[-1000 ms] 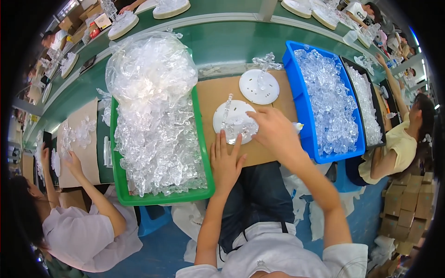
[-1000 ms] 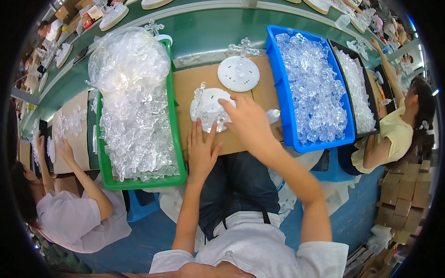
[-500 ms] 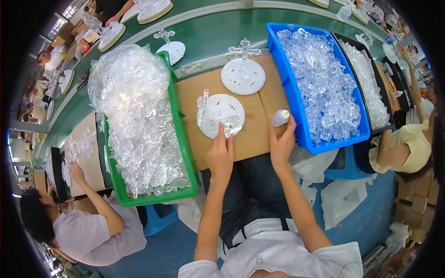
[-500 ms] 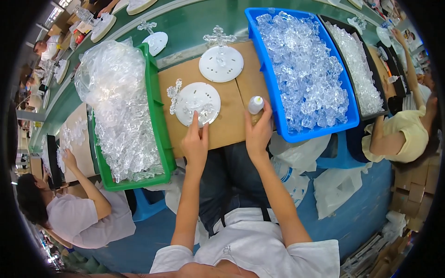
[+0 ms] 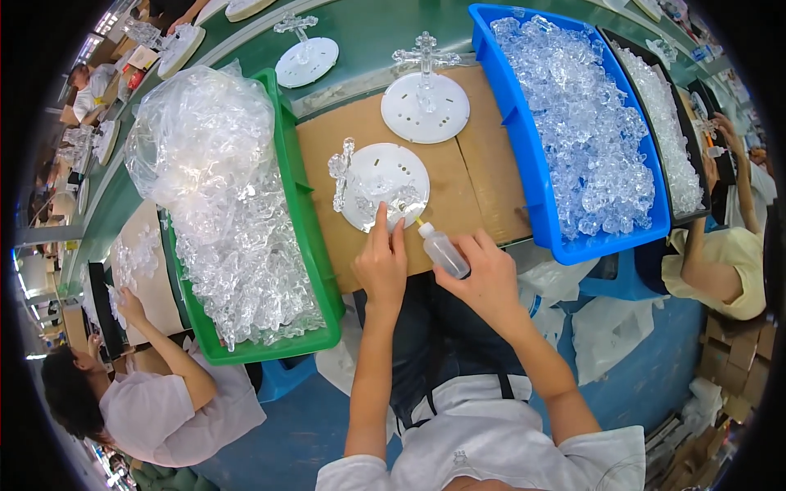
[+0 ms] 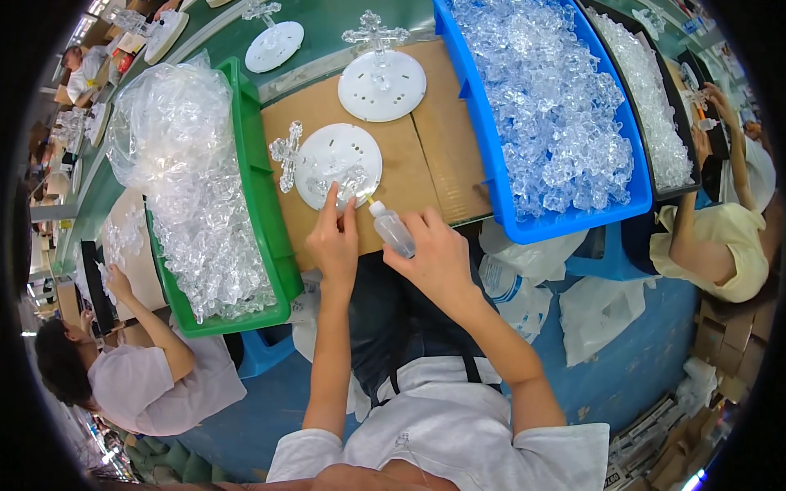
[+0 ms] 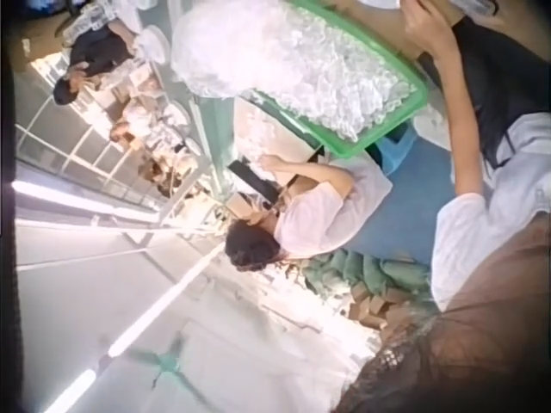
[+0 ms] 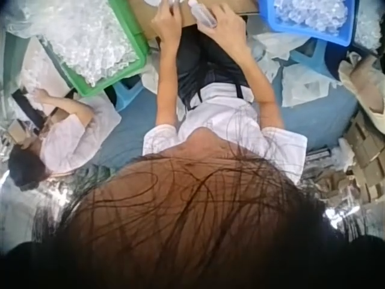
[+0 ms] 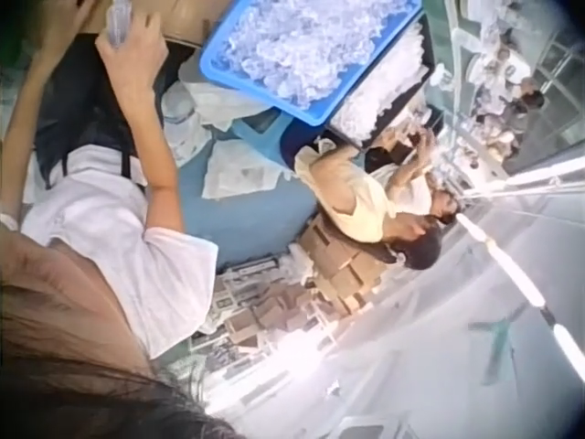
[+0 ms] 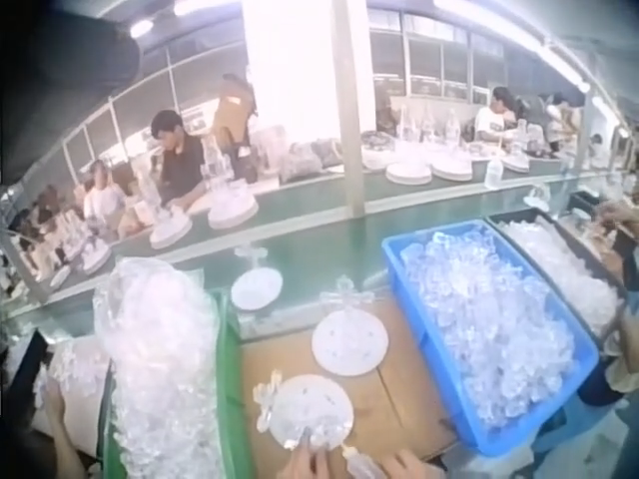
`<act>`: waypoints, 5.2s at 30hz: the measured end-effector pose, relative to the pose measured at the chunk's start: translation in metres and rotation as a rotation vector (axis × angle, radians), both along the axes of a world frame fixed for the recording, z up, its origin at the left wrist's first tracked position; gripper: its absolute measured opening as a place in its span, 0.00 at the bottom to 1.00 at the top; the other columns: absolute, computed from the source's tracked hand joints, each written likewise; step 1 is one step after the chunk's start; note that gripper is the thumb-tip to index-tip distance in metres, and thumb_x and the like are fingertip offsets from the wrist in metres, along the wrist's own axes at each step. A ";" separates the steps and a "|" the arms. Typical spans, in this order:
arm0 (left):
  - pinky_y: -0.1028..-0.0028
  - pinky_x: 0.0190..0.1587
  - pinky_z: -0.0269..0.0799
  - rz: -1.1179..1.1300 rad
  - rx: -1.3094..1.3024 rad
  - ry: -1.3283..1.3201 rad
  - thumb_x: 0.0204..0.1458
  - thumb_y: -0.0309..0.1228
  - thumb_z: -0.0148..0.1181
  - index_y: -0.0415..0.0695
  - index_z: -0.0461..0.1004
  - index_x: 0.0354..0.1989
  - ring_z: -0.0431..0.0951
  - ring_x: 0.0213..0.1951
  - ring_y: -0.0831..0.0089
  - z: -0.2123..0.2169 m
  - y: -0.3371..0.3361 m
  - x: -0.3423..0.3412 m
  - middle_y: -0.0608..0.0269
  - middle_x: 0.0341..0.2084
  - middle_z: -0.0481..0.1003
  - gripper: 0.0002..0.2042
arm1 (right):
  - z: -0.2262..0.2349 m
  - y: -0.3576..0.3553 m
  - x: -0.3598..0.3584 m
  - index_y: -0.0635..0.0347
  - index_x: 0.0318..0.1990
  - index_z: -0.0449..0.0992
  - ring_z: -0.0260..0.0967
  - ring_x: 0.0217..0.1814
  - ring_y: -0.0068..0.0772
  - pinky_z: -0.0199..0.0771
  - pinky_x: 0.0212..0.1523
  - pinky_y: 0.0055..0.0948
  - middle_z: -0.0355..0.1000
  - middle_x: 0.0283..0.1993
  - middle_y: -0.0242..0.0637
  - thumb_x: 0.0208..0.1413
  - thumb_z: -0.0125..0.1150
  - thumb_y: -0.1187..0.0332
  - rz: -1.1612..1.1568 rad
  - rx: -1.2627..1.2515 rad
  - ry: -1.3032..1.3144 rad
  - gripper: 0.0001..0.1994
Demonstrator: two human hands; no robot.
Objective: Assembling decorative lighting fixtures by gluing plastic crystal pieces onto a base.
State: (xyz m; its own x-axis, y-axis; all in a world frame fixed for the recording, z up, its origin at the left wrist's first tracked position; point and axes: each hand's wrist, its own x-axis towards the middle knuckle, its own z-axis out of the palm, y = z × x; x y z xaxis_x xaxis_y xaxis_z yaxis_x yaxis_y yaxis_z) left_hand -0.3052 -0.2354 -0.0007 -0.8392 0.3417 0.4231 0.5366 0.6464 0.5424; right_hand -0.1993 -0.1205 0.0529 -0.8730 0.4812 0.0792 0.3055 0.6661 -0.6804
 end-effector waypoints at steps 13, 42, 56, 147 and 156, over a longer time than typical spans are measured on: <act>0.70 0.18 0.65 0.020 -0.017 0.043 0.50 0.31 0.62 0.43 0.73 0.50 0.72 0.16 0.68 -0.002 0.001 0.000 0.63 0.17 0.73 0.18 | 0.001 -0.004 -0.009 0.59 0.36 0.75 0.70 0.29 0.44 0.71 0.29 0.36 0.67 0.30 0.40 0.39 0.67 0.67 -0.021 -0.022 0.007 0.14; 0.70 0.18 0.62 -0.011 0.114 -0.060 0.49 0.18 0.54 0.37 0.71 0.53 0.66 0.12 0.67 0.015 -0.004 0.022 0.57 0.12 0.68 0.19 | 0.004 0.000 0.010 0.62 0.41 0.75 0.68 0.29 0.29 0.68 0.29 0.25 0.69 0.33 0.36 0.40 0.68 0.69 -0.010 -0.302 0.046 0.17; 0.59 0.53 0.62 -0.005 -0.126 0.040 0.50 0.21 0.53 0.38 0.71 0.52 0.66 0.52 0.52 0.017 -0.023 0.003 0.49 0.51 0.68 0.18 | 0.003 -0.004 -0.004 0.63 0.36 0.75 0.66 0.25 0.31 0.67 0.25 0.27 0.67 0.29 0.37 0.38 0.67 0.70 -0.029 -0.160 0.036 0.14; 0.63 0.53 0.60 0.101 0.309 -0.035 0.43 0.26 0.66 0.36 0.68 0.51 0.64 0.50 0.55 -0.017 -0.033 0.054 0.52 0.45 0.64 0.24 | 0.070 0.006 0.024 0.59 0.59 0.64 0.74 0.42 0.34 0.73 0.38 0.30 0.74 0.43 0.38 0.45 0.68 0.67 0.120 0.002 0.014 0.31; 0.55 0.56 0.54 0.081 0.283 -0.008 0.52 0.28 0.54 0.34 0.63 0.55 0.62 0.52 0.47 -0.026 -0.034 0.054 0.41 0.50 0.62 0.21 | 0.078 -0.015 -0.139 0.60 0.38 0.70 0.71 0.27 0.48 0.71 0.29 0.41 0.72 0.24 0.46 0.48 0.57 0.64 0.504 0.327 -0.078 0.12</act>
